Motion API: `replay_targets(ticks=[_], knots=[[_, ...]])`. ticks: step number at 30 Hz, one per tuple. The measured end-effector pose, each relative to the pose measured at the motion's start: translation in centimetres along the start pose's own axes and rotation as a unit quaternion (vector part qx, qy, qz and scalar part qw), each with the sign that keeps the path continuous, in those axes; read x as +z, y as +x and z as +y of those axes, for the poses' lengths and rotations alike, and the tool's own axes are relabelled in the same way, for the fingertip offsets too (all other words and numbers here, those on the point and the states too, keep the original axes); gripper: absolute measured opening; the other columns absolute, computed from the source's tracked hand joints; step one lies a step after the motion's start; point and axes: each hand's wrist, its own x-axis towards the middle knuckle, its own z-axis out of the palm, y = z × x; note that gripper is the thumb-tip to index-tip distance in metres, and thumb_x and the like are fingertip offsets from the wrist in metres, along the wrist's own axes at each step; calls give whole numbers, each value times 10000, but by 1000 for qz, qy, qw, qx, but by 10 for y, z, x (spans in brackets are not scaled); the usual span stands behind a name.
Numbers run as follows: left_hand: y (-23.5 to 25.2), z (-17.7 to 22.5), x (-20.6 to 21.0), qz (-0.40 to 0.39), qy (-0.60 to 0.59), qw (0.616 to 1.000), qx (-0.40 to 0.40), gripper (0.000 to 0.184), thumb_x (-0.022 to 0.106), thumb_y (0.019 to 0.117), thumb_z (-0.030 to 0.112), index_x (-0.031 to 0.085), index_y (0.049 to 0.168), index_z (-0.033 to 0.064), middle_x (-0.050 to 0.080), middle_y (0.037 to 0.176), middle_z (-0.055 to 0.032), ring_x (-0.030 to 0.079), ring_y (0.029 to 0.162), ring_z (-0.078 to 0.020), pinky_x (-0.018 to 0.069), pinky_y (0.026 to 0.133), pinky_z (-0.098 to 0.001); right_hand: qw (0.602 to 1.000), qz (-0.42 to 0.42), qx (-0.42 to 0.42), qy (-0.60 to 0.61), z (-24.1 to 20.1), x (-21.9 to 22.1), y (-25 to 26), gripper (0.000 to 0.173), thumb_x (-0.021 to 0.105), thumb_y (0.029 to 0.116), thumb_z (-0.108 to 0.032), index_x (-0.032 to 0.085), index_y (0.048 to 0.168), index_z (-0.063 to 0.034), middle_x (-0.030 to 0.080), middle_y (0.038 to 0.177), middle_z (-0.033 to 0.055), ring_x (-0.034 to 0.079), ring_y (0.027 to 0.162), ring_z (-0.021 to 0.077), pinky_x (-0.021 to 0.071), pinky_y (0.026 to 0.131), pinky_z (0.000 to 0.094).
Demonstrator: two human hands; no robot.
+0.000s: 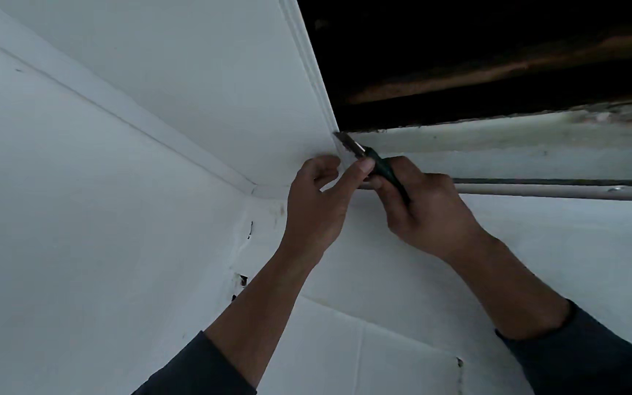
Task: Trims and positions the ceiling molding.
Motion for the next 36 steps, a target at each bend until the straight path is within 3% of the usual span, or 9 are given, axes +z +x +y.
replay_targets(ticks=[18, 24, 36], knots=[[0, -2, -2, -10, -14, 1000, 1, 482, 771, 924, 339, 609, 1282, 60, 642, 1239, -95, 656, 1115, -189, 585, 923, -372, 1000, -2, -9, 16, 4, 4, 1, 285, 467, 1085, -303, 607, 1096, -56, 508, 629, -17, 481, 488, 66, 418, 439, 244], [1, -3, -3, -16, -14, 1000, 11, 479, 756, 937, 339, 607, 1290, 51, 634, 1225, -108, 651, 1119, -205, 593, 919, -403, 1000, -12, -4, -12, 0, 2, 1, 288, 463, 1085, -283, 604, 1120, -34, 534, 635, 25, 518, 480, 126, 444, 431, 301], [2, -2, -3, -23, -1, 1000, 18, 469, 750, 944, 333, 598, 1276, 39, 642, 1203, -110, 661, 1098, -202, 595, 919, -392, 1000, -1, -2, -13, 1, 8, 0, 283, 461, 1084, -278, 597, 1105, -31, 532, 633, 34, 528, 491, 146, 449, 445, 322]])
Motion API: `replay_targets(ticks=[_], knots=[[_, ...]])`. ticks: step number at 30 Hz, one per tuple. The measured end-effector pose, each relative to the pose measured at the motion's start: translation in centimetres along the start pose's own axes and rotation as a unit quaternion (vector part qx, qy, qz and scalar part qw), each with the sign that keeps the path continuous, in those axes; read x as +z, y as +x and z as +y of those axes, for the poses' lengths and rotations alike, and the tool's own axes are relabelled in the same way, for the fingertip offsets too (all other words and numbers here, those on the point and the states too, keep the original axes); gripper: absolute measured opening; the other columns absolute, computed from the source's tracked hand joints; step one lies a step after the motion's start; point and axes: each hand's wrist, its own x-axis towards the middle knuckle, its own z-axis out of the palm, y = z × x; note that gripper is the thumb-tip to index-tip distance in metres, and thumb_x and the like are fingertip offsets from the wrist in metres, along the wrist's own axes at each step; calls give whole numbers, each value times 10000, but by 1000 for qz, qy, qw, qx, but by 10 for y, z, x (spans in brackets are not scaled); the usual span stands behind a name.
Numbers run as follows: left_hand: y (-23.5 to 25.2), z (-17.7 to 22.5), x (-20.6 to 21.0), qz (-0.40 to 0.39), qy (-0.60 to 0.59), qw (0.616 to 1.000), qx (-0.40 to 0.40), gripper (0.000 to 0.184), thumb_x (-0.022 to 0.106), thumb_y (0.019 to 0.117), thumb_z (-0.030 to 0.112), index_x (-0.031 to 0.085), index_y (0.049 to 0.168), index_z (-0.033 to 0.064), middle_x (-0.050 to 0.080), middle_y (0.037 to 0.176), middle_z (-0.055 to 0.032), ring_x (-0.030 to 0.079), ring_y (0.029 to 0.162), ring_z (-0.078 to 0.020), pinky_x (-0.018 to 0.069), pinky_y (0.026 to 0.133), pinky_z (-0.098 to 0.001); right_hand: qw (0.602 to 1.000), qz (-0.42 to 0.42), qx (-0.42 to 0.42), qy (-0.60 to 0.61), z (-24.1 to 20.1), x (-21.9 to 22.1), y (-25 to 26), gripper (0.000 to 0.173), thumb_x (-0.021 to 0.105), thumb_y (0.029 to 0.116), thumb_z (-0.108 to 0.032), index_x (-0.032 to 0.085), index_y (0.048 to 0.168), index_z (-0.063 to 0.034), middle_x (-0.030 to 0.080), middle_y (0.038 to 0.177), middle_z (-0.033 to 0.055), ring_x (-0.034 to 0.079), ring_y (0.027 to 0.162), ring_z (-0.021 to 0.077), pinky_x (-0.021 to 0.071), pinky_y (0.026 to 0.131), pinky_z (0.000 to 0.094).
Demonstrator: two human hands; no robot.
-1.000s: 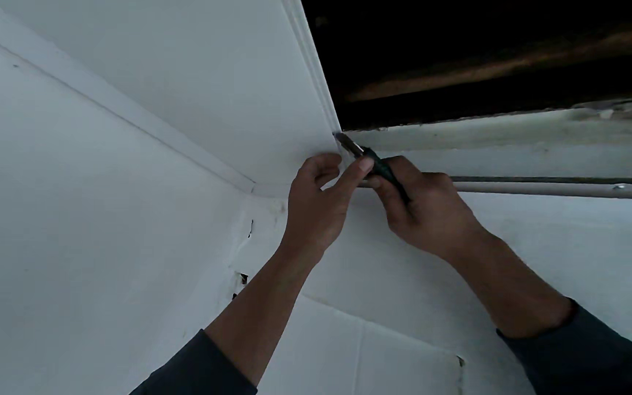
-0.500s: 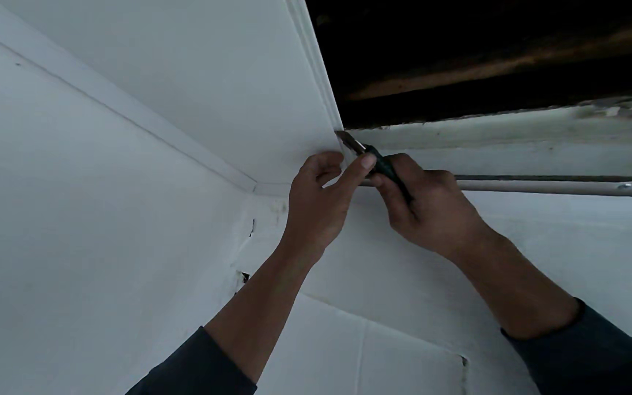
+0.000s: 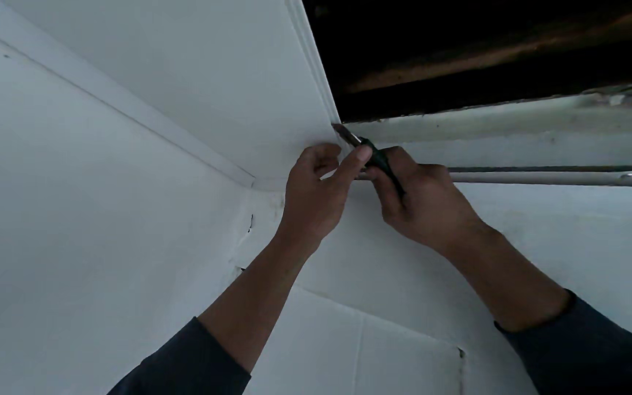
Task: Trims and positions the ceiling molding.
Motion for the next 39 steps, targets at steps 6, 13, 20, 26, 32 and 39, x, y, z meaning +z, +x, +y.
replay_targets(ticks=[6, 13, 20, 26, 32, 39], knots=[[1, 0, -1, -5, 4, 1000, 7, 447, 740, 954, 306, 593, 1272, 29, 640, 1192, -110, 668, 1072, -192, 599, 913, -384, 1000, -7, 3, -6, 1, 1, -1, 289, 453, 1086, -286, 590, 1120, -35, 534, 633, 35, 534, 490, 164, 452, 443, 341], [2, 3, -1, -4, 17, 1000, -7, 457, 746, 950, 301, 586, 1285, 36, 636, 1219, -115, 669, 1093, -196, 598, 914, -384, 1000, -15, 4, -22, 3, 2, -1, 288, 446, 1085, -283, 587, 1132, -37, 549, 645, 47, 559, 505, 188, 470, 453, 361], [3, 1, 0, 2, 31, 1000, 1, 455, 756, 942, 297, 582, 1269, 32, 639, 1174, -113, 672, 1042, -186, 600, 885, -366, 999, -18, 3, -27, 5, 1, -3, 294, 453, 1080, -274, 590, 1132, -20, 555, 643, 64, 565, 501, 211, 478, 453, 382], [2, 3, 2, 9, 30, 999, -4, 443, 758, 941, 281, 583, 1263, 33, 633, 1185, -113, 673, 1046, -180, 602, 887, -362, 999, -23, 10, -20, 5, 2, -4, 304, 444, 1085, -296, 588, 1137, -34, 541, 632, 42, 550, 497, 184, 463, 450, 363], [3, 2, 1, 4, 24, 1000, -4, 456, 766, 935, 289, 586, 1272, 40, 637, 1190, -114, 669, 1072, -195, 603, 899, -379, 999, -31, 29, -5, 1, 0, -4, 286, 445, 1084, -295, 590, 1129, -52, 533, 632, 20, 542, 496, 159, 461, 452, 342], [3, -1, 0, 3, 23, 1000, 4, 460, 768, 933, 287, 586, 1267, 29, 626, 1170, -117, 664, 1048, -190, 604, 890, -374, 1000, -25, 11, -2, 4, 1, -4, 287, 446, 1084, -287, 587, 1103, -38, 521, 614, 24, 531, 480, 148, 453, 439, 327]])
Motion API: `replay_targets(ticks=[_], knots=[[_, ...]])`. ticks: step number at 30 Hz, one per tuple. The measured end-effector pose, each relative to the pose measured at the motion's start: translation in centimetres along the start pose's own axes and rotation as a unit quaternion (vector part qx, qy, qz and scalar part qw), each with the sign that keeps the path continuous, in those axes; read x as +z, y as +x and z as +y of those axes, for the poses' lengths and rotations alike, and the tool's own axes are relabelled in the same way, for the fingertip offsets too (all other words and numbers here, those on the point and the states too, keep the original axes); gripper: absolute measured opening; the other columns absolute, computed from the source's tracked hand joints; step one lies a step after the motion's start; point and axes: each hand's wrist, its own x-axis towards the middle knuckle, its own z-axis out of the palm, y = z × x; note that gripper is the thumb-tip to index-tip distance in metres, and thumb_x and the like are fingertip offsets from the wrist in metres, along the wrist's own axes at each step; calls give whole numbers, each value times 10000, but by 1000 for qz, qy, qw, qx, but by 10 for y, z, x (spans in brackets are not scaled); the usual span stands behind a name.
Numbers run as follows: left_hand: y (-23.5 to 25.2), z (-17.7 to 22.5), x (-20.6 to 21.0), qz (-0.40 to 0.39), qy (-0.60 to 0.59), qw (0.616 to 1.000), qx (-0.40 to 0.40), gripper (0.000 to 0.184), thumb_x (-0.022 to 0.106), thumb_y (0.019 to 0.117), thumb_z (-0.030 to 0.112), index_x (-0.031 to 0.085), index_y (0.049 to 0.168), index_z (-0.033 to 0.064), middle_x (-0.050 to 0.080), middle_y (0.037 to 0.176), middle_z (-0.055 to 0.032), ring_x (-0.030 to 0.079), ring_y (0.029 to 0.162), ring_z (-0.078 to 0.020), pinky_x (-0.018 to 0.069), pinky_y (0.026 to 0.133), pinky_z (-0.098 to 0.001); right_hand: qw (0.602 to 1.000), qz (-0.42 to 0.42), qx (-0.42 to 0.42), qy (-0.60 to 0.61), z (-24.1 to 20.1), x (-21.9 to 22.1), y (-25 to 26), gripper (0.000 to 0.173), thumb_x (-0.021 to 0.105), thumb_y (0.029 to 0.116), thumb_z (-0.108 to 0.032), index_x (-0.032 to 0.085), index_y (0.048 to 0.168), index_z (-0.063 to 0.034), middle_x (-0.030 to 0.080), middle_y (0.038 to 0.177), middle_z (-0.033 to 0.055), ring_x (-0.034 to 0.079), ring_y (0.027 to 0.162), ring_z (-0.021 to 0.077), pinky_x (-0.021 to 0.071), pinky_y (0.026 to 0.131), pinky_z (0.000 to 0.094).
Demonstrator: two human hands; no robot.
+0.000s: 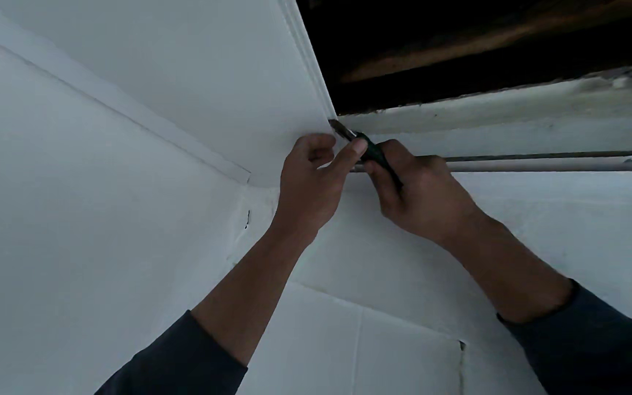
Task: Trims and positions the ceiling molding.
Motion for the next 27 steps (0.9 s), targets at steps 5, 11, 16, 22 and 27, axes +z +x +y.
replay_targets(ticks=[5, 11, 16, 22, 27], knots=[[1, 3, -1, -7, 6, 1000, -1, 458, 763, 937, 272, 576, 1274, 25, 639, 1164, -116, 675, 1035, -177, 603, 883, -361, 1000, 0, 4, -1, -1, 0, 0, 279, 443, 1085, -288, 583, 1089, -47, 506, 612, 14, 515, 477, 138, 438, 436, 318], [1, 4, 1, 2, 18, 1000, -11, 454, 770, 930, 263, 577, 1267, 27, 625, 1160, -118, 672, 1009, -173, 603, 866, -351, 1000, -8, 15, -7, -2, -1, -3, 279, 443, 1084, -292, 582, 1097, -50, 511, 610, 18, 531, 481, 156, 450, 439, 338], [1, 5, 1, 0, 18, 1000, -10, 463, 780, 922, 253, 571, 1268, 26, 632, 1155, -120, 676, 999, -171, 603, 865, -343, 1000, -10, 21, -2, -1, 1, -4, 280, 439, 1085, -299, 580, 1096, -57, 519, 618, 17, 540, 488, 152, 460, 449, 335], [1, 5, 1, 1, 25, 1000, -10, 459, 787, 916, 231, 568, 1265, 29, 639, 1148, -118, 679, 993, -168, 599, 862, -328, 1000, -12, 25, 0, 0, 3, -6, 286, 438, 1082, -293, 584, 1098, -47, 526, 624, 23, 550, 495, 163, 468, 451, 345], [0, 5, 3, 7, 35, 999, -14, 471, 805, 897, 220, 560, 1258, 41, 624, 1156, -113, 666, 988, -157, 589, 846, -307, 999, -18, 32, -6, 0, 3, -10, 286, 436, 1084, -291, 581, 1099, -45, 530, 617, 31, 554, 491, 178, 470, 450, 359]])
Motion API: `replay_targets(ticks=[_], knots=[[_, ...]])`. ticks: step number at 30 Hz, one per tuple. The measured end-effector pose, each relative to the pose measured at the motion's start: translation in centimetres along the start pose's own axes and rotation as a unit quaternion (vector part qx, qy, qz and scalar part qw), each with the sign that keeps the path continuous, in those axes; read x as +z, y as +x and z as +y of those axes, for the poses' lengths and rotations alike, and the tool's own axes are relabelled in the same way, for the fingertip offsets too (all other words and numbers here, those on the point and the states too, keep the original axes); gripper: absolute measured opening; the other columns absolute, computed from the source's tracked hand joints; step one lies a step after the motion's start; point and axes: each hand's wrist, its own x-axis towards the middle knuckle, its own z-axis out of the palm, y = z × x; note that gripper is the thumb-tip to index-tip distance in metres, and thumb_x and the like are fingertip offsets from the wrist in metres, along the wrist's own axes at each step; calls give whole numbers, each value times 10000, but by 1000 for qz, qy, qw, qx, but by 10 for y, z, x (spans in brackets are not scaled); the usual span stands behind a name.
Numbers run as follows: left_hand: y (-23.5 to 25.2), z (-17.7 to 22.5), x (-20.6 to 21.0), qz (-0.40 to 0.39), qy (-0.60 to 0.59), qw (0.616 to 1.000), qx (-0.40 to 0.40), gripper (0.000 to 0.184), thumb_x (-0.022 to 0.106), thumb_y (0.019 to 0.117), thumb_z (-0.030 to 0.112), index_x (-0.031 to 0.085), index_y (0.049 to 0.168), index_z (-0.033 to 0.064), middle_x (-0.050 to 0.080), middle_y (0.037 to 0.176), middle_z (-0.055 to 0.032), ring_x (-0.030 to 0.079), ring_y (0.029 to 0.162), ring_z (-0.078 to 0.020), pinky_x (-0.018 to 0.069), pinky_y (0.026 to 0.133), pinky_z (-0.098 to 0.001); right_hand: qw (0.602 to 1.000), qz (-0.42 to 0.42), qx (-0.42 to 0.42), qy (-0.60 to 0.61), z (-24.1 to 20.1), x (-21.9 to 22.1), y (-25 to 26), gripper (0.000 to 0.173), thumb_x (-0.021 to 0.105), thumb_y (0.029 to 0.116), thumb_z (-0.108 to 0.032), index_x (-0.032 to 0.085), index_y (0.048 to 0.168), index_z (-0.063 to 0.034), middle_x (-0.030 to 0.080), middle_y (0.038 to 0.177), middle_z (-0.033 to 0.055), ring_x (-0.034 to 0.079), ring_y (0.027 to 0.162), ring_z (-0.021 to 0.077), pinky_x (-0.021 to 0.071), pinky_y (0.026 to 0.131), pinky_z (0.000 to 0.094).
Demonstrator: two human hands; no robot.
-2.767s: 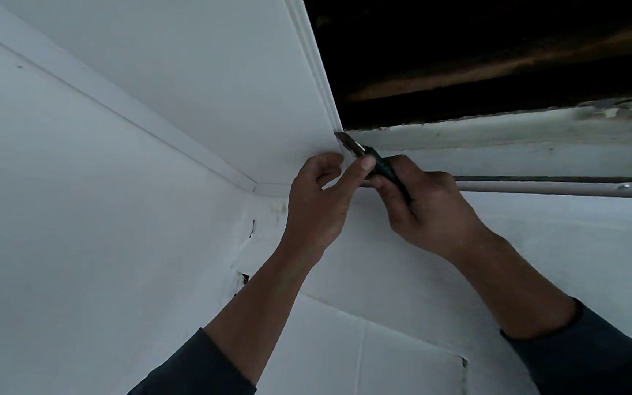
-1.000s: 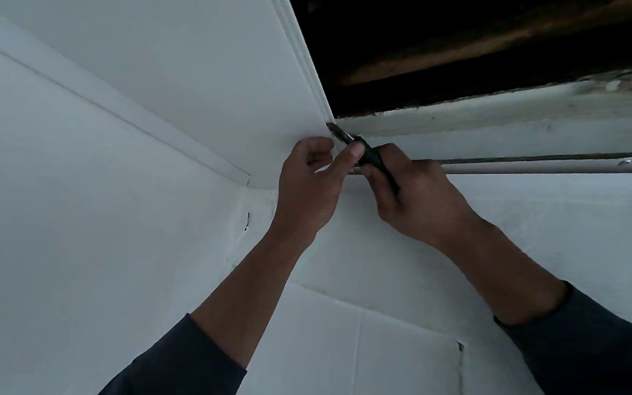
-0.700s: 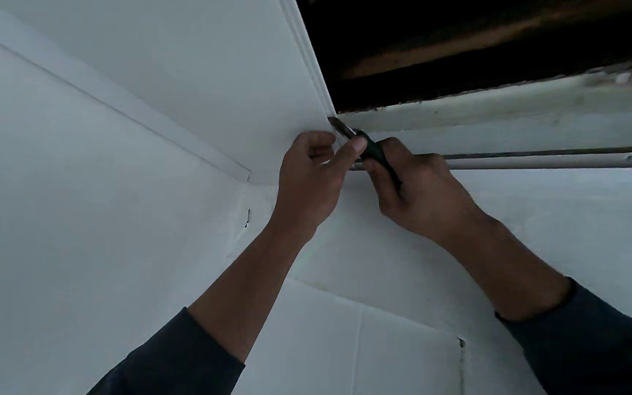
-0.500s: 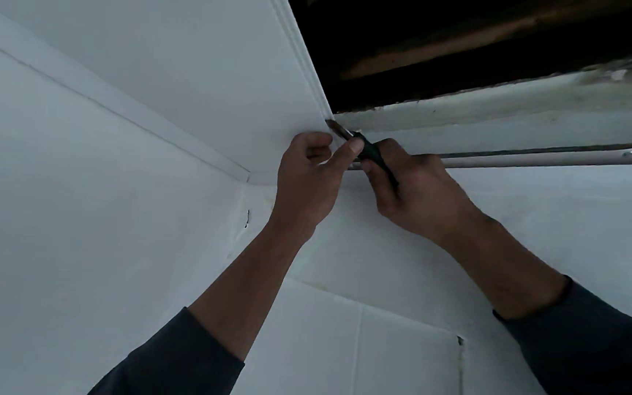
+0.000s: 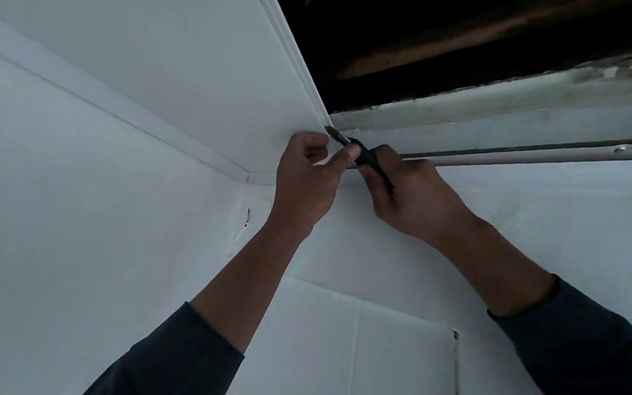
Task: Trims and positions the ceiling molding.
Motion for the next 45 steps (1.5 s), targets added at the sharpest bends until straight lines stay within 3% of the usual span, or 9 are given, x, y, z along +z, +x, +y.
replay_targets(ticks=[8, 22, 29, 45], knots=[[-1, 0, 4, 14, 43, 999, 7, 489, 806, 898, 231, 549, 1271, 47, 596, 1231, -116, 639, 1070, -150, 564, 885, -303, 1000, -7, 9, -5, 2, 1, -3, 277, 442, 1077, -283, 583, 1097, -46, 541, 622, 38, 572, 500, 201, 482, 456, 380], [-2, -7, 11, 40, 76, 996, 34, 503, 818, 884, 233, 531, 1257, 54, 574, 1229, -124, 600, 1127, -170, 531, 928, -319, 999, -23, 22, -19, 5, 3, -7, 297, 428, 1084, -297, 578, 1111, -42, 552, 640, 60, 595, 526, 243, 495, 472, 415], [-4, -7, 16, 55, 72, 995, 34, 532, 833, 870, 205, 513, 1268, 55, 560, 1211, -127, 617, 1086, -154, 560, 849, -274, 998, -33, 36, -31, 6, 3, -9, 292, 429, 1082, -303, 574, 1129, -55, 553, 643, 59, 599, 532, 253, 491, 465, 432], [-4, -15, 23, 68, 80, 992, 63, 572, 834, 866, 168, 474, 1292, 41, 532, 1240, -160, 609, 1139, -195, 578, 867, -300, 997, -51, 41, -38, 11, 3, -12, 302, 433, 1082, -291, 588, 1154, -42, 572, 649, 85, 621, 550, 285, 505, 481, 462]])
